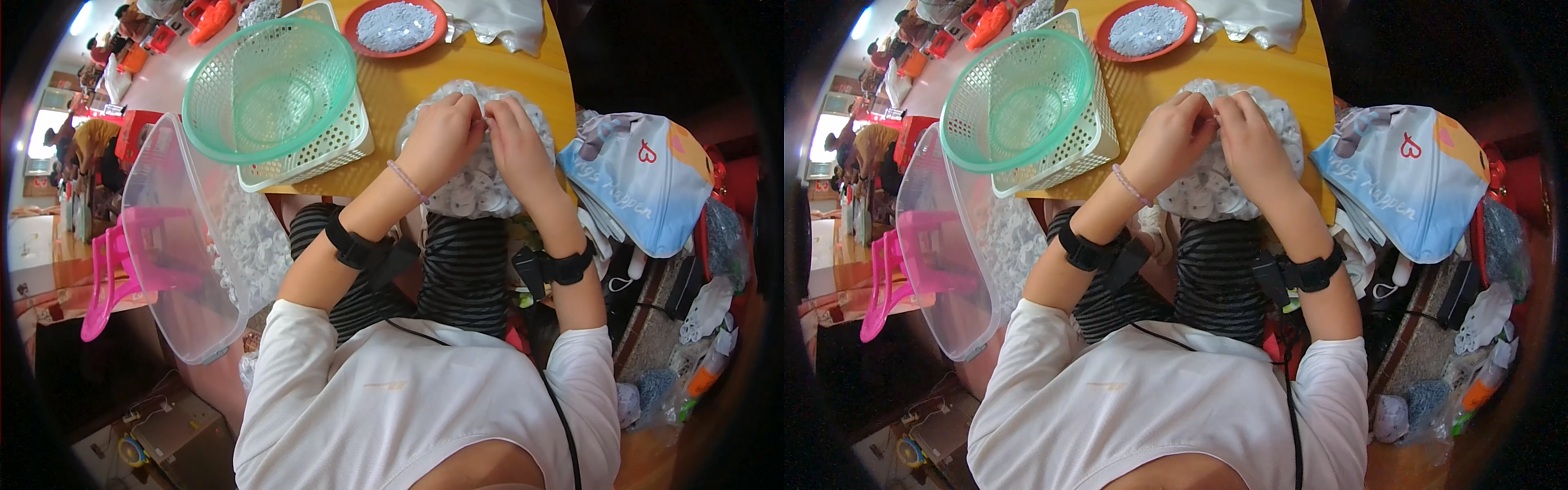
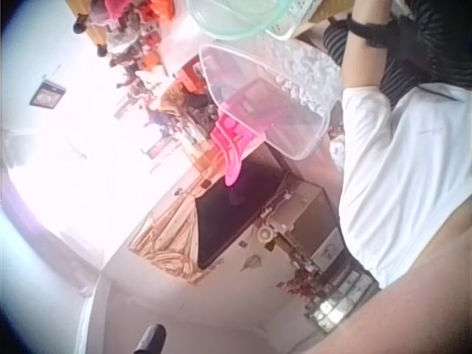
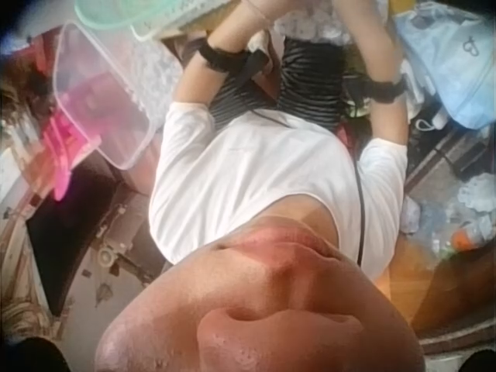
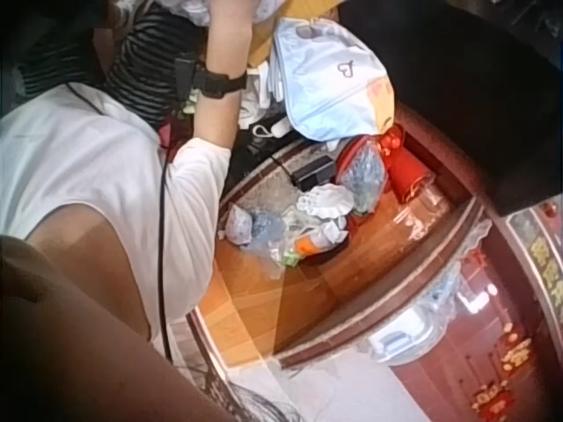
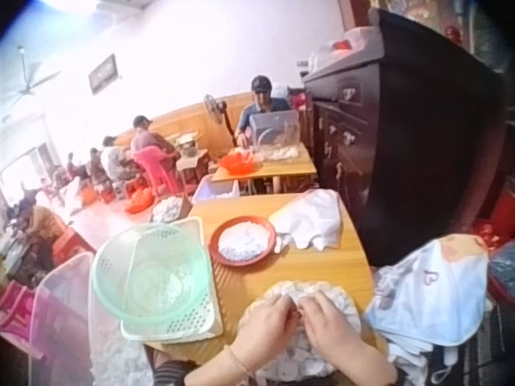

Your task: The recorder is sorting and counting small white circular components, placing them into a plastic container.

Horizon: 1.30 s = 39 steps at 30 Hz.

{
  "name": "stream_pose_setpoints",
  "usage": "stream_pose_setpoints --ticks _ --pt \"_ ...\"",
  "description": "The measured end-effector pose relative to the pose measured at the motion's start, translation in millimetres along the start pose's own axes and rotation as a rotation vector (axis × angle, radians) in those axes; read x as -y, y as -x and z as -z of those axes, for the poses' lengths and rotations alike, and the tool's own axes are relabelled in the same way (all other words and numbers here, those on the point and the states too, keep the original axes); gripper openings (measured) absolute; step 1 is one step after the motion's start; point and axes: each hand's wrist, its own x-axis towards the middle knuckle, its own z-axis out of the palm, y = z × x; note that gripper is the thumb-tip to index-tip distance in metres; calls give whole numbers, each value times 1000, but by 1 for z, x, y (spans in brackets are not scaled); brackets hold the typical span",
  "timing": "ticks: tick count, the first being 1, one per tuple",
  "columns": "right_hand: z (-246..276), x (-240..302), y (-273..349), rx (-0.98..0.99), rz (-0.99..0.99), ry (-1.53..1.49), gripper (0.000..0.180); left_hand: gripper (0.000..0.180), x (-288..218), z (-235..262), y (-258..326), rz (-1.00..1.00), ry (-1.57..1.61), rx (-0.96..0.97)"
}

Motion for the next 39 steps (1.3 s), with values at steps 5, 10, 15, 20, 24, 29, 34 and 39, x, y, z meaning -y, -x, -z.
stream_pose_setpoints --ticks 5,10,15,20,24,29,34,39 --pt "1 -1 1 13 -39 -5 17 16 2 -3 0 -106 -147 -55" --pt "9 -3 -3 19 23 -124 15 12 11 -7 -1 -21 98 -32" --pt "6 -4 -1 25 82 -55 23 13 9 -1 -1 -55 -25 -4" --pt "3 -9 4 26 165 127 30 17 8 -5 1 -121 -196 -79" --pt "6 -10 4 27 172 62 30 19 8 -1 -1 13 87 -5" --pt "5 -10 5 49 140 10 30 21 5 -1 -3 84 152 25" --pt "4 -12 7 17 192 91 30 20 7 -11 1 -20 -146 -74" --pt "20 -12 2 68 343 226 31 14 6 -4 2 70 48 -5"
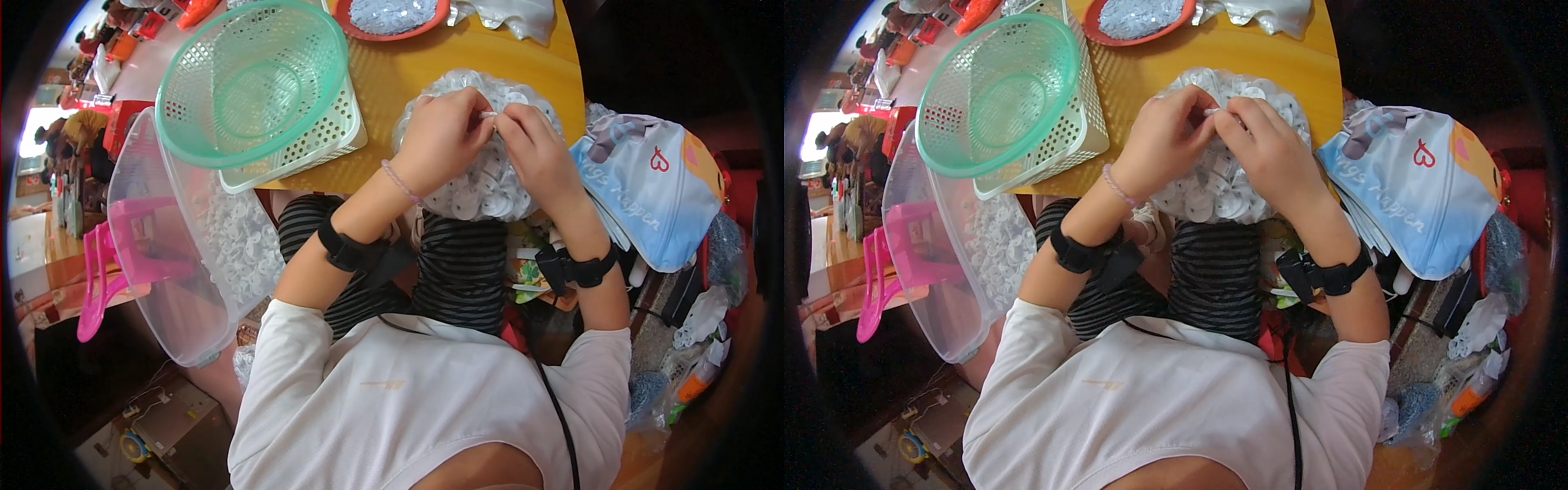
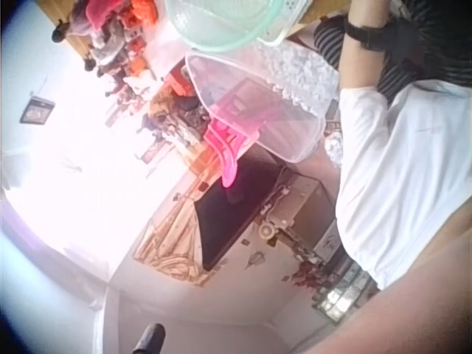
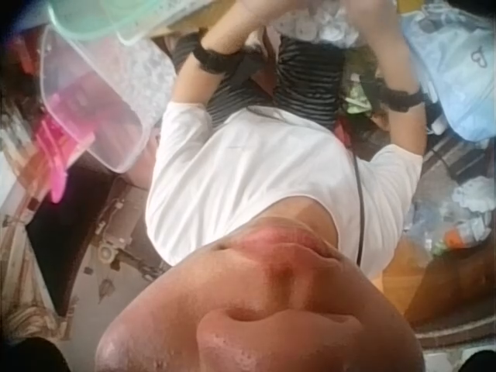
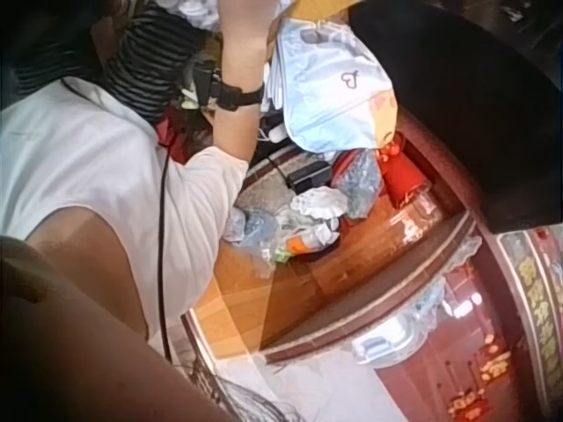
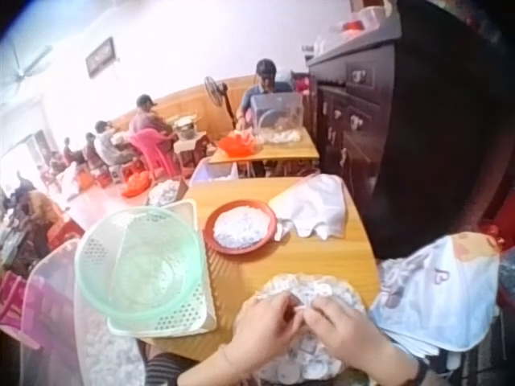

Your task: The recorder is sorting and counting small white circular components, placing them into a plastic container.

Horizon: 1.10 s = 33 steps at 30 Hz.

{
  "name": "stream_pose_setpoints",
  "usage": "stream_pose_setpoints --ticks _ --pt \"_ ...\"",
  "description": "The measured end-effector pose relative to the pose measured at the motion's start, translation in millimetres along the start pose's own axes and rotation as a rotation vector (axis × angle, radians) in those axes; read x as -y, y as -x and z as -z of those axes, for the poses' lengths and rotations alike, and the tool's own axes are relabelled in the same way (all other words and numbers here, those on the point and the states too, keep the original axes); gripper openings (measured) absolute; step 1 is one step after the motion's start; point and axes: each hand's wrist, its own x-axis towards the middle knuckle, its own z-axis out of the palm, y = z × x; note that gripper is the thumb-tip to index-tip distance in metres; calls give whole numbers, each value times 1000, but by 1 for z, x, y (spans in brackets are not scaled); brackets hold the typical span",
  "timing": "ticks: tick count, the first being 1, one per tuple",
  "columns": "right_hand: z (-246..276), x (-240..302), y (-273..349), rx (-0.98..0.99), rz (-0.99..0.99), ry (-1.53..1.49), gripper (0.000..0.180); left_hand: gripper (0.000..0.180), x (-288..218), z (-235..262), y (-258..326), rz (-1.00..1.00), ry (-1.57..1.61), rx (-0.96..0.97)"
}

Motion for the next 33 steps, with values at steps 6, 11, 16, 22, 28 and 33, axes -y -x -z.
stream_pose_setpoints --ticks 6,11,16,22,28,33 --pt "9 -9 -3 46 231 184 30 16 2 17 -1 212 460 254" --pt "7 -15 -2 -14 362 253 26 19 1 28 -8 523 800 409" --pt "8 -14 -4 -11 394 260 24 20 11 28 -16 466 786 517" --pt "6 -19 -3 6 429 282 24 22 12 33 -25 458 688 612" --pt "3 -23 -1 -1 376 206 24 22 10 29 -21 379 635 554" --pt "3 -25 -2 -2 384 183 23 18 14 26 -22 337 590 570"
